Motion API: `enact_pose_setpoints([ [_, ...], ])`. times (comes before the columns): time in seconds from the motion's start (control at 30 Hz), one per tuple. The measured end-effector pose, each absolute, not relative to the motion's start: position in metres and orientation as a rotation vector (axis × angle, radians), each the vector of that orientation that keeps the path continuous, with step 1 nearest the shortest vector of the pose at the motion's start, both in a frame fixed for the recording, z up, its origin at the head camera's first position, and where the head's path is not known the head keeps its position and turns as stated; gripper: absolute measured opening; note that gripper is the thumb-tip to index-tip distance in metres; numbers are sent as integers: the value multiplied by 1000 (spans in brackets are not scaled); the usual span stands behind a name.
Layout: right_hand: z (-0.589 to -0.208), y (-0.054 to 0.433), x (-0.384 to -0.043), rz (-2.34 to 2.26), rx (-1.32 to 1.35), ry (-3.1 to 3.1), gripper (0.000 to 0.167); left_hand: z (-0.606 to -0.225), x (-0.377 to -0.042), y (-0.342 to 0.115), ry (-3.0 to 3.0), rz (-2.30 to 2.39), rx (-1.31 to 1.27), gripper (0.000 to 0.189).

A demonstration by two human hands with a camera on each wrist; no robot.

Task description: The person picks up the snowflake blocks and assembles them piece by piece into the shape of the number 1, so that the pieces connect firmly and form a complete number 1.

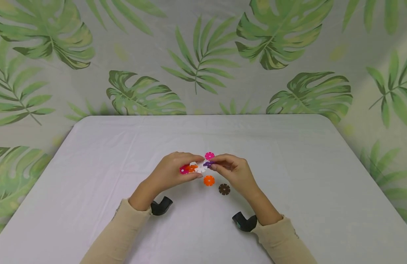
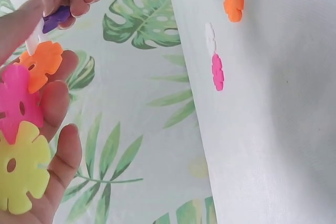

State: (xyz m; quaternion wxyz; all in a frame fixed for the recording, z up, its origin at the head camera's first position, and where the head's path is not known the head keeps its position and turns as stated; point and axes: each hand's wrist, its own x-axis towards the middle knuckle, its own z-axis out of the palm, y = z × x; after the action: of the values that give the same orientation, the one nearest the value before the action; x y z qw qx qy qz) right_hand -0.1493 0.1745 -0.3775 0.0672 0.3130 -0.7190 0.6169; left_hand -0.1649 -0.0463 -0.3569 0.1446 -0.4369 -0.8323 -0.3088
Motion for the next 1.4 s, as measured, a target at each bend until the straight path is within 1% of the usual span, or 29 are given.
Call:
enact_pose_setpoints([
  [0.27,-378,173,-149,1859,881,-2202,23,-357,-165,-46,-2383,-833,-1276,29],
  [0.5,-380,171,-150,2041,847,-2146,21,-360,-165,-46,-2391,-729,-1246,32],
  [0.73,-381,170,-149,2164,789,-2113,19,-362,-165,-44,-2378,-814,-1258,33],
  [0.97,-381,168,-148,2230,739,-2122,17,-365,-163,-40,-2346,-836,-1216,34],
  [1.2,-380,171,-150,2114,798,-2177,19,-366,-165,-43,-2360,-901,-1155,36],
  [1.4,-387,177,-155,1968,826,-2368,28,-365,-168,-47,-2395,-927,-1100,38],
])
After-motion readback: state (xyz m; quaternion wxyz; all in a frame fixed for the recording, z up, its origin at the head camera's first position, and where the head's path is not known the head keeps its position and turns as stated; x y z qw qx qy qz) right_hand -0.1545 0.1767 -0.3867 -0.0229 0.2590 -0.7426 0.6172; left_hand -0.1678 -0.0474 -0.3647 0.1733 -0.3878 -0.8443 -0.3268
